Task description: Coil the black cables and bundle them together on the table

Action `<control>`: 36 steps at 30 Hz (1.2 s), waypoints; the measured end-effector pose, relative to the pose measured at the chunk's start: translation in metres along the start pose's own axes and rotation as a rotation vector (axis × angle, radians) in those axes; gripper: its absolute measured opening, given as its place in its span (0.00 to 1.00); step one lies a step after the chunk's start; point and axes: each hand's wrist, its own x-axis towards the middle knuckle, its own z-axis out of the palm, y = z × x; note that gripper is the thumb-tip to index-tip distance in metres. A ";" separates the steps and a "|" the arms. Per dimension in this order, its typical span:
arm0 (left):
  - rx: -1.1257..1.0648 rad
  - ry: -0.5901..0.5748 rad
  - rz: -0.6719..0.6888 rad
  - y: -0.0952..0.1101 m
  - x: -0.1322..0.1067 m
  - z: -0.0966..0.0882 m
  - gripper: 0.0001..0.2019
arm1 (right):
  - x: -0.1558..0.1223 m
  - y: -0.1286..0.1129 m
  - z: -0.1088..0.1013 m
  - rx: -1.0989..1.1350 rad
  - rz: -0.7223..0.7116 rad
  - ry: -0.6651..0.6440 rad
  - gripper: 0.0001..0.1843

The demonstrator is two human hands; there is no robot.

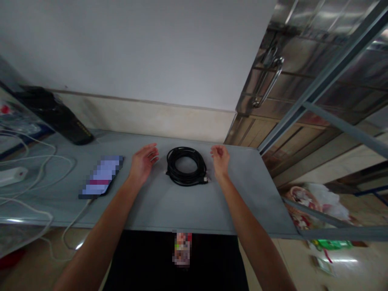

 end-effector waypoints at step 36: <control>-0.042 -0.047 -0.025 0.005 -0.003 0.002 0.13 | 0.000 -0.011 0.001 0.042 -0.050 0.046 0.19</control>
